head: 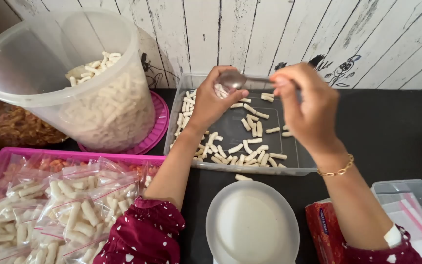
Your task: Manually filling small plastic bags with snacks and weighing them on a digital scale for portion control.
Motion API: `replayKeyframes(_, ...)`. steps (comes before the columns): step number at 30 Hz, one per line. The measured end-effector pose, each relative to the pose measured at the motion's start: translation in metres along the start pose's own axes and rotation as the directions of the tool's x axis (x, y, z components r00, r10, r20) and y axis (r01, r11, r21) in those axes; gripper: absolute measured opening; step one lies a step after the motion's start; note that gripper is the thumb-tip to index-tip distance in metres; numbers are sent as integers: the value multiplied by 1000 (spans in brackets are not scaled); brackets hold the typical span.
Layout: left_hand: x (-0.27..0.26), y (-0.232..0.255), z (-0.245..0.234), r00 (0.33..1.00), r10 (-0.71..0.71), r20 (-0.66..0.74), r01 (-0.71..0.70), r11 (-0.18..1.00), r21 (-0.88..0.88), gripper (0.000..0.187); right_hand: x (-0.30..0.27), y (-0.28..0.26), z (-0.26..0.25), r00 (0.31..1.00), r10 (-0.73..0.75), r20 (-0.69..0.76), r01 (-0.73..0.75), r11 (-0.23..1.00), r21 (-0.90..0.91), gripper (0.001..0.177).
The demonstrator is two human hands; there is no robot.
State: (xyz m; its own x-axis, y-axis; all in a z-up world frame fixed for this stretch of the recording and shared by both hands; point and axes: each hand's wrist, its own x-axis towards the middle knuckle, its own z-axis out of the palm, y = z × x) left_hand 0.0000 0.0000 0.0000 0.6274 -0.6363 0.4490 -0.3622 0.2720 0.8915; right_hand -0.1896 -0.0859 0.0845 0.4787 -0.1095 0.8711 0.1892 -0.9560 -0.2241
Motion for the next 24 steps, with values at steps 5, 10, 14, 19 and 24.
replayKeyframes(5,0,-2,0,1000,26,15,-26,999,38,58,5,-11,0,999,-24,43,20,997,75,23)
replayKeyframes(10,-2,-2,4,1000,19,23,-20,999,50,58,5,-4,-4,996,-40,79,39,999,13,22)
replayKeyframes(14,-1,-7,4,998,34,45,-38,995,95,57,5,-6,0,996,-23,83,17,998,67,23)
replayKeyframes(19,-1,3,-1,996,-41,77,39,999,32,71,7,3,-23,995,104,-5,-103,991,86,22)
replayKeyframes(24,4,10,-9,918,-331,217,383,883,-273,68,2,31,-50,921,390,28,-391,919,48,24)
